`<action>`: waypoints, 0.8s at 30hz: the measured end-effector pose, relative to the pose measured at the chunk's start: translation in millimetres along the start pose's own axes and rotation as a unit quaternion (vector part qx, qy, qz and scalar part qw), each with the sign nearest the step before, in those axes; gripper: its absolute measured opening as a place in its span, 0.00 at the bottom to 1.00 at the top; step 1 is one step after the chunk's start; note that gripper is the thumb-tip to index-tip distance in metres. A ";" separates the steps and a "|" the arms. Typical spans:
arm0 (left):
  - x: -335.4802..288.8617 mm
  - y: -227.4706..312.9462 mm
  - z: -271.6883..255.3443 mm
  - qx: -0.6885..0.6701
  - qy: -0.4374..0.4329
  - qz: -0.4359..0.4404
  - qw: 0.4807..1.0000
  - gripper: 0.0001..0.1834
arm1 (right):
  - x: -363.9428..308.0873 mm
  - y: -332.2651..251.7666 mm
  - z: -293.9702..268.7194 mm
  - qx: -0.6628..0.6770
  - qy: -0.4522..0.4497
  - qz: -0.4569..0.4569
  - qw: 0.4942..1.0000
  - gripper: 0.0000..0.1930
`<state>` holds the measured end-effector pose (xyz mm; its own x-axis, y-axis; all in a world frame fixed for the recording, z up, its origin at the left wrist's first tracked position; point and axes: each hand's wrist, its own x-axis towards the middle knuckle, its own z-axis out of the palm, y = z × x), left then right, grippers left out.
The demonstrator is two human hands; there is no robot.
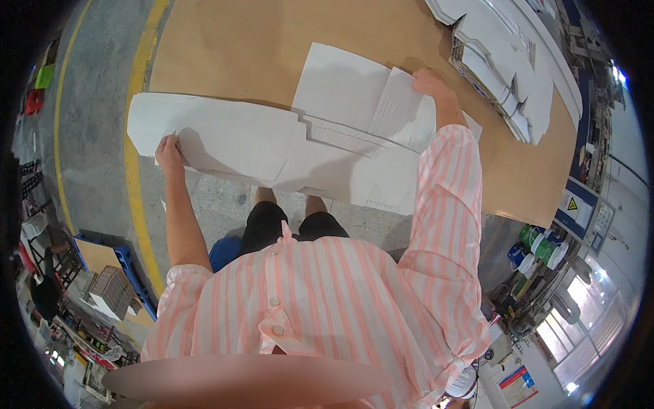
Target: Sorting and stacking flat white cardboard cutouts at a factory workbench.
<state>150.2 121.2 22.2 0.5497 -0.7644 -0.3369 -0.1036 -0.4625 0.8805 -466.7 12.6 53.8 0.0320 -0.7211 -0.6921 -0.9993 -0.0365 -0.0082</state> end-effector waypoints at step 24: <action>-6.5 6.5 7.3 -0.104 0.005 0.021 0.994 0.08 | -86.8 -53.7 67.2 0.054 0.401 0.114 0.907 0.22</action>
<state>139.9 119.8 27.7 0.5561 -0.7764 -0.2966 0.0469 -0.3270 0.9439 -417.1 123.7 65.8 -0.2159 -0.9744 0.0621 -0.9763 0.2143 -0.0315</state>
